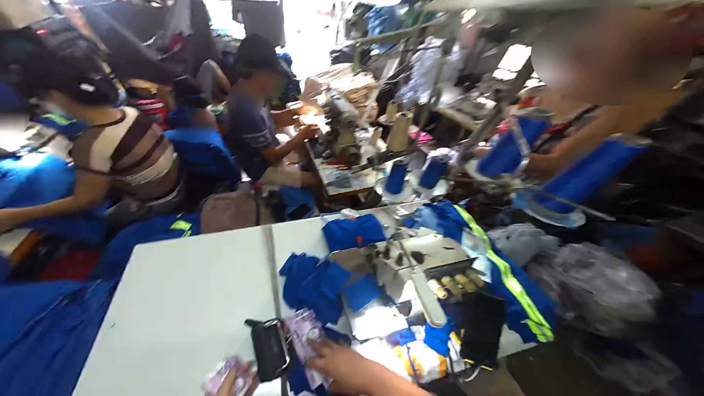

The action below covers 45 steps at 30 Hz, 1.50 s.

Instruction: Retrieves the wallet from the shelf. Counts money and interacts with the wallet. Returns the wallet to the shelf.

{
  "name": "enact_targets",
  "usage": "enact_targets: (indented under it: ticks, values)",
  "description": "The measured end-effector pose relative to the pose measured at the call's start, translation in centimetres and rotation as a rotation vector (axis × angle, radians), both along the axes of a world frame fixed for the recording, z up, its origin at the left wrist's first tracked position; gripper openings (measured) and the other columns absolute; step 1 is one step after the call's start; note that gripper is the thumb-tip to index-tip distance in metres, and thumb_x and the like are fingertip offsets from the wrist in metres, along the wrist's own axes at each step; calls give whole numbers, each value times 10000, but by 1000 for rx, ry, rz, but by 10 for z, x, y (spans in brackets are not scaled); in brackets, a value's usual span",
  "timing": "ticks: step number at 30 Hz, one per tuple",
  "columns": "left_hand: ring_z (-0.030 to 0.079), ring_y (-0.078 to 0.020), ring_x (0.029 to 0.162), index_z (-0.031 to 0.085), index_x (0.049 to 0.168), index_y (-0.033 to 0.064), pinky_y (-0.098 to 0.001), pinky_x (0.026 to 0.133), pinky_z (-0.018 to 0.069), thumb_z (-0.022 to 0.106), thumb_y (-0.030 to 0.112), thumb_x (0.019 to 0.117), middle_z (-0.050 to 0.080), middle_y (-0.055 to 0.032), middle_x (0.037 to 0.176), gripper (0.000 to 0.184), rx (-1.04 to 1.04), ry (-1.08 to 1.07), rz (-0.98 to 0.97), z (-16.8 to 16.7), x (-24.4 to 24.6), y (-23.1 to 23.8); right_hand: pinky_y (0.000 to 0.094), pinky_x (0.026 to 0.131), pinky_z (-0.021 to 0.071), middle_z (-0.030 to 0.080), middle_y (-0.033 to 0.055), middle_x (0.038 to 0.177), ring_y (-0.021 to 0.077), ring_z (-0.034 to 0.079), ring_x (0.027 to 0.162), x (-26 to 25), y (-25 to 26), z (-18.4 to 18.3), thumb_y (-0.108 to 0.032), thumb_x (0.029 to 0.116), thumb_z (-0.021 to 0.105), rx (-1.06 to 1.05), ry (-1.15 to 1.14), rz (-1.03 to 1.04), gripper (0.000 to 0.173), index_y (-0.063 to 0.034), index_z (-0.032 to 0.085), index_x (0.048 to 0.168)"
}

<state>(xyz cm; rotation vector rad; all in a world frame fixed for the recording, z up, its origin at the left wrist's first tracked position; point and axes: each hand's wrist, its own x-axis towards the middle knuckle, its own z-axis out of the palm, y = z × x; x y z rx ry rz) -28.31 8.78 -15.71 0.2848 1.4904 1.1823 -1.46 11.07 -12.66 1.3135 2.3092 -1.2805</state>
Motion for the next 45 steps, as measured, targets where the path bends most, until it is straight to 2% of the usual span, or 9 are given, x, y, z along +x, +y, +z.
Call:
enact_targets:
  ticks: [5, 12, 15, 21, 30, 34, 37, 42, 45]
  values:
    - [739, -265, 776, 425, 1360, -58, -414, 668, 625, 507, 78, 1050, 726, -200, 1003, 349, -73, 1, 109, 17, 10, 5, 766, 1117, 261, 198, 180, 1696, 512, 191, 1524, -2, 2, 0, -84, 902, 741, -37, -51, 43, 691, -202, 485, 1532]
    - [747, -286, 743, 442, 1331, -64, -427, 636, 630, 526, 67, 1037, 733, -219, 988, 333, -125, -50, 184, -13, 3, -4, 760, 1126, 247, 172, 157, 1708, 498, 160, 1537, 0, 4, 0, -94, 917, 732, -65, -67, 66, 694, -224, 465, 1544]
    - [749, -288, 718, 453, 1313, -68, -427, 612, 628, 528, 62, 1036, 743, -217, 962, 315, -139, -37, 175, -14, 2, -2, 759, 1129, 244, 169, 149, 1710, 494, 153, 1540, 0, 5, 0, -94, 917, 730, -72, -70, 67, 693, -224, 464, 1543]
    - [750, -308, 739, 427, 1347, -69, -447, 632, 630, 523, 68, 1045, 738, -225, 985, 344, -138, -41, 176, -14, 1, -2, 761, 1134, 233, 154, 158, 1711, 490, 143, 1544, -2, 7, 4, -111, 928, 726, -97, -74, 62, 677, -213, 463, 1544]
    - [757, -306, 756, 455, 1321, -64, -443, 643, 634, 526, 80, 1049, 746, -216, 978, 316, -134, -66, 160, -17, -4, -5, 759, 1133, 235, 138, 156, 1714, 494, 134, 1544, -2, 8, 3, -126, 938, 719, -105, -87, 74, 677, -219, 449, 1552]
    - [740, -272, 726, 439, 1329, -46, -404, 616, 622, 501, 84, 1059, 732, -207, 986, 306, -168, -101, 183, 0, 1, 0, 754, 1135, 236, 161, 153, 1710, 483, 153, 1544, -2, 9, 3, -152, 953, 706, -107, -72, 65, 649, -215, 454, 1548]
    - [737, -260, 743, 428, 1340, -38, -396, 628, 621, 505, 87, 1059, 726, -198, 994, 317, -150, -94, 168, 24, 7, 9, 731, 1152, 244, 232, 166, 1689, 470, 198, 1537, 1, 10, 1, -168, 966, 694, -97, -7, 11, 603, -188, 479, 1529]
    - [750, -262, 738, 494, 1291, -57, -374, 611, 623, 521, 115, 1064, 744, -195, 961, 286, -48, -36, 109, 56, 19, 28, 683, 1162, 285, 338, 200, 1635, 447, 286, 1511, 3, 14, -2, -193, 984, 677, -76, 76, -29, 562, -150, 493, 1513]
    - [752, -283, 780, 535, 1320, -44, -386, 645, 625, 477, 171, 1088, 746, -200, 995, 321, -35, -94, 24, 62, 22, 37, 622, 1178, 311, 432, 212, 1573, 403, 374, 1477, 5, 17, 0, -188, 998, 653, -64, 152, -76, 512, -107, 525, 1487]
